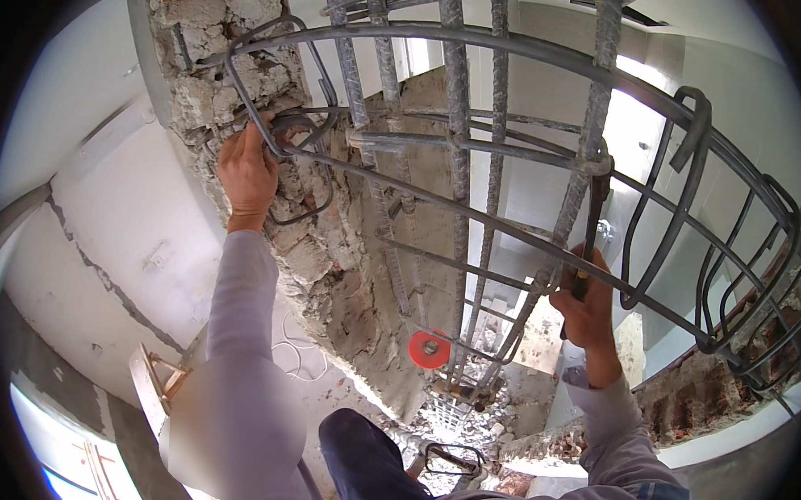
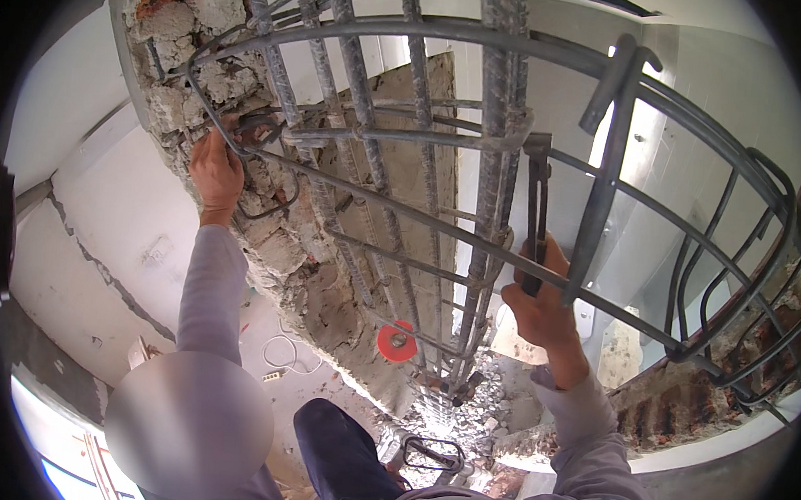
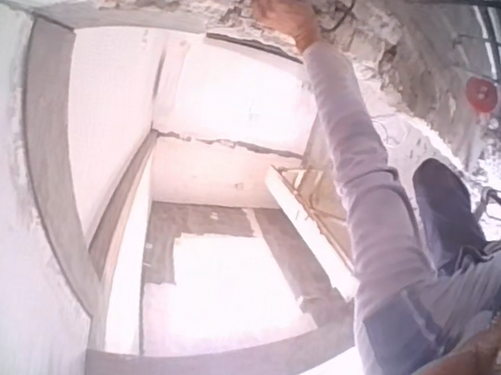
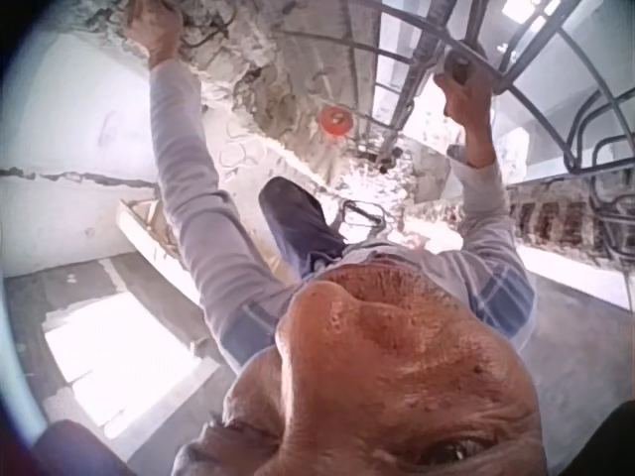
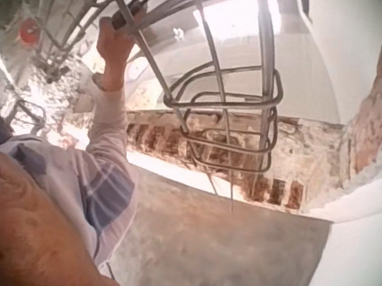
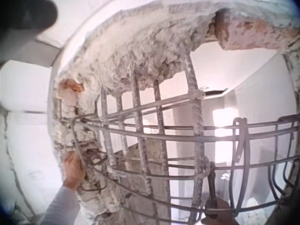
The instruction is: The person is assembling a cylindrical rebar cage by hand, twisting wire ties around the intersections of vertical and horizontal steel bars. The worker uses pliers to secure the connections and adjusts the alignment of the bars to maintain the cage's shape. The task involves repetitive manual manipulation of the steel framework in a construction setting.
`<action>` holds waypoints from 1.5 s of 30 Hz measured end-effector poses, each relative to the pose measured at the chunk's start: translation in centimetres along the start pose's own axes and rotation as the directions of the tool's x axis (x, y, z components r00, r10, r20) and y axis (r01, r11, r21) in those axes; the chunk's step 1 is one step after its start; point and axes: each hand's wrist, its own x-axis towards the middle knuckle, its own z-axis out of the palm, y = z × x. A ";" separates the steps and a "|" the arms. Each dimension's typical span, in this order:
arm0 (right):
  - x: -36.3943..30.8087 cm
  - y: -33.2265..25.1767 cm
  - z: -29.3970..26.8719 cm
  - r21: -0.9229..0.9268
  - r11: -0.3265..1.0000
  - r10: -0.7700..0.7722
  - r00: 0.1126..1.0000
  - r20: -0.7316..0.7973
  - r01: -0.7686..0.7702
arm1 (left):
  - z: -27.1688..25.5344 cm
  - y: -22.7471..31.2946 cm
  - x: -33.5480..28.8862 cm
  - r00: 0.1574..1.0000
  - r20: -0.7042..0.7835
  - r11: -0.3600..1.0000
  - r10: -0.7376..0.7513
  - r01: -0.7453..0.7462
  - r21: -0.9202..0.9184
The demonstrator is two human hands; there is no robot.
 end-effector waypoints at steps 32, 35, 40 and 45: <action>2.7 -1.1 2.1 -0.615 0.777 -0.435 0.823 -0.366 0.138 | 1.2 -2.6 -2.3 1.000 -0.008 0.996 0.009 -0.010 -0.092; 2.4 -1.9 1.9 -0.614 0.778 -0.419 0.839 -0.348 0.133 | 0.5 -0.6 -1.6 0.998 0.021 0.992 0.063 -0.060 -0.113; 2.8 -0.9 2.1 -0.288 0.950 -0.215 0.918 -0.333 0.118 | 5.0 -4.0 -3.5 0.998 -0.045 0.996 0.034 -0.038 -0.080; 2.8 -0.8 3.4 -0.193 0.980 -0.113 0.945 -0.306 0.055 | 3.7 -6.9 -4.1 0.993 0.114 0.999 -0.033 0.036 -0.018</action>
